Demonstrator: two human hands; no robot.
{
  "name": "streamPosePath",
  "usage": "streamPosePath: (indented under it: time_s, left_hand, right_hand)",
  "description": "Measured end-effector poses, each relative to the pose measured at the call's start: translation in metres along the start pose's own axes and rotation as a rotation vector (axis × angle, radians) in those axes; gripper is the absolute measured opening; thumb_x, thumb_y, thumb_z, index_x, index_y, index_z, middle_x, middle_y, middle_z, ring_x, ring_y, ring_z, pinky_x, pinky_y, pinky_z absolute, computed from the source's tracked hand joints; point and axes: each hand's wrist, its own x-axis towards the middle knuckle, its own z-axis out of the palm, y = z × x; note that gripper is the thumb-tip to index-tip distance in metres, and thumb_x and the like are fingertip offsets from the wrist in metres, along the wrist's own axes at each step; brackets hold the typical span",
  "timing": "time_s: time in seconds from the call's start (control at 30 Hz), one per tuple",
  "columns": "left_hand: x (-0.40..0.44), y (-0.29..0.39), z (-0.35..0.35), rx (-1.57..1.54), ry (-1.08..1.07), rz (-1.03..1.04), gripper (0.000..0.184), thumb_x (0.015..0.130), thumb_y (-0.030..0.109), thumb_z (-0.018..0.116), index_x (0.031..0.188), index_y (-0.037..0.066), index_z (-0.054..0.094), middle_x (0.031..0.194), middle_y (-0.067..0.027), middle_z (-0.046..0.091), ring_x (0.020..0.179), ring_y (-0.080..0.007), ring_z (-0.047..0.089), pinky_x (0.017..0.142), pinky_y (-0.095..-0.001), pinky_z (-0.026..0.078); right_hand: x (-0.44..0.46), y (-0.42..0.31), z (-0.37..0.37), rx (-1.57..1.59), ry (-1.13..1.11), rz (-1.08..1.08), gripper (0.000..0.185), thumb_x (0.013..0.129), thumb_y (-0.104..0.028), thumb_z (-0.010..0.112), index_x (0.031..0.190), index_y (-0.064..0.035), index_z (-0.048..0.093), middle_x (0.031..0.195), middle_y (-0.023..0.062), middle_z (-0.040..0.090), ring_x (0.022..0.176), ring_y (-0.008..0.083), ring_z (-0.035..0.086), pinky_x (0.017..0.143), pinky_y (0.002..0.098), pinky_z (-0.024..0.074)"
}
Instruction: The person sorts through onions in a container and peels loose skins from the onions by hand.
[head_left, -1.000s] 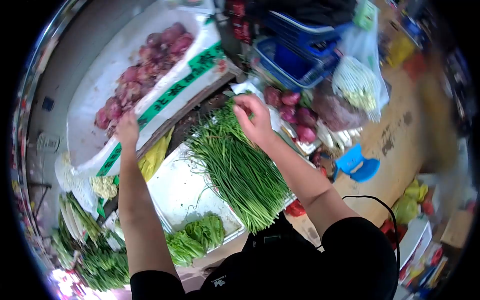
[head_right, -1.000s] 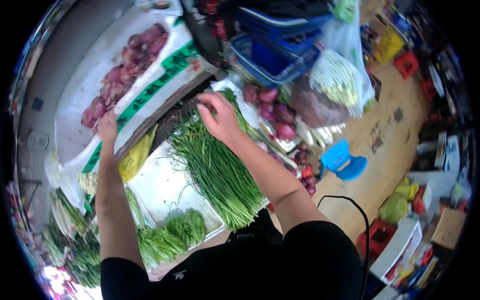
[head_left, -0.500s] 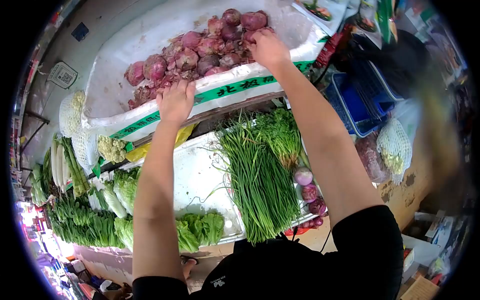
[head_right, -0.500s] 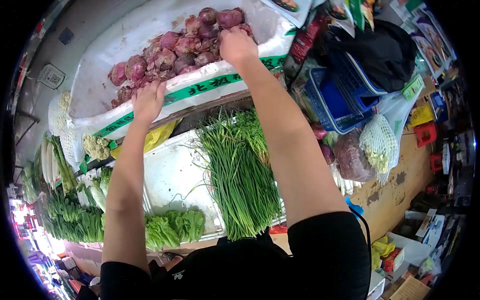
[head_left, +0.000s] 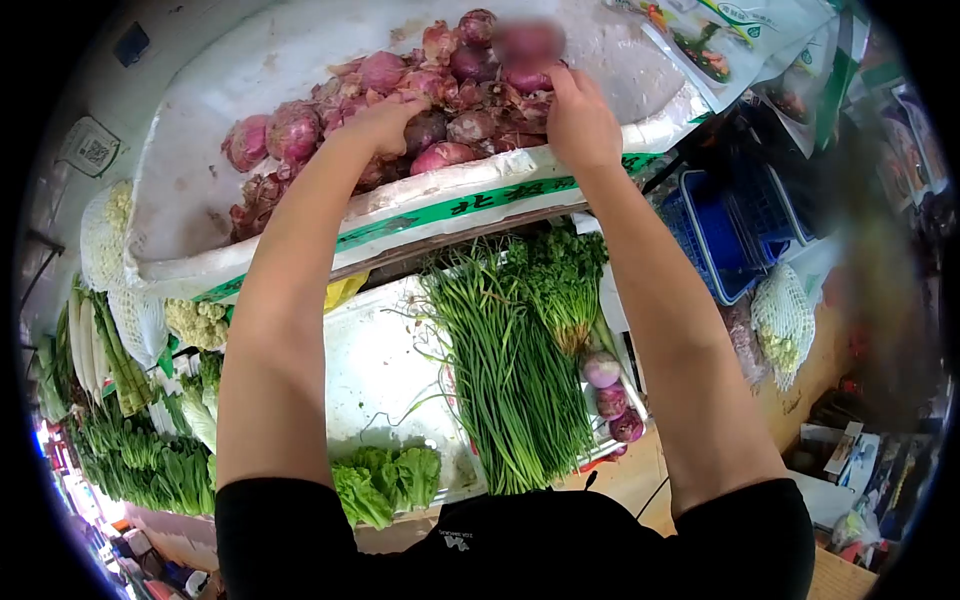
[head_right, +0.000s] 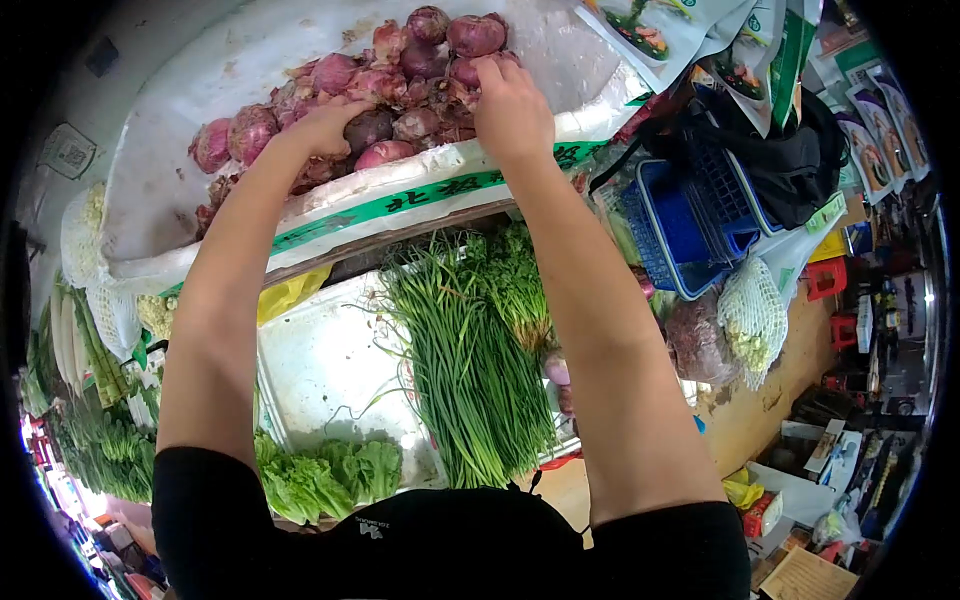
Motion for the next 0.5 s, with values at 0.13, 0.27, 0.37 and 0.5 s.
streamPosePath:
  time_s: [0.13, 0.27, 0.37, 0.5]
  left_hand:
    - [0.004, 0.024, -0.017, 0.136, -0.185, -0.052, 0.093, 0.062, 0.004, 0.071, 0.143, 0.026, 0.033, 0.143, -0.0162, 0.033, 0.125, -0.036, 0.045, 0.096, -0.0437, 0.045]
    - [0.025, 0.008, 0.019, 0.01, -0.149, -0.03, 0.095, 0.063, 0.007, 0.072, 0.145, 0.026, 0.028, 0.138, -0.0229, 0.038, 0.121, -0.0374, 0.049, 0.096, -0.0429, 0.045]
    - [0.029, 0.004, 0.02, 0.01, -0.116, 0.025, 0.096, 0.063, 0.015, 0.076, 0.145, 0.025, 0.027, 0.13, -0.0279, 0.044, 0.115, -0.0426, 0.051, 0.096, -0.0446, 0.044]
    - [0.032, -0.001, 0.021, -0.031, -0.089, 0.087, 0.096, 0.061, 0.022, 0.079, 0.144, 0.021, 0.031, 0.125, -0.0295, 0.048, 0.115, -0.0431, 0.05, 0.097, -0.0435, 0.044]
  right_hand:
    - [0.002, -0.001, 0.001, -0.018, -0.018, 0.016, 0.032, 0.08, -0.005, 0.055, 0.111, -0.0103, 0.055, 0.105, 0.011, 0.061, 0.103, 0.0305, 0.056, 0.086, 0.0421, 0.0481]
    - [0.002, -0.006, -0.004, -0.039, -0.05, 0.056, 0.03, 0.081, -0.006, 0.055, 0.111, -0.0103, 0.055, 0.104, 0.0112, 0.061, 0.103, 0.0303, 0.057, 0.085, 0.0422, 0.0485]
    - [0.002, -0.008, -0.004, -0.046, -0.073, 0.065, 0.029, 0.082, -0.007, 0.055, 0.11, -0.0103, 0.055, 0.104, 0.0115, 0.061, 0.103, 0.0302, 0.057, 0.085, 0.0423, 0.0487]
    - [0.001, -0.009, -0.006, -0.053, -0.07, 0.066, 0.027, 0.083, -0.008, 0.054, 0.11, -0.0103, 0.055, 0.104, 0.0118, 0.062, 0.102, 0.0302, 0.057, 0.084, 0.0424, 0.0489]
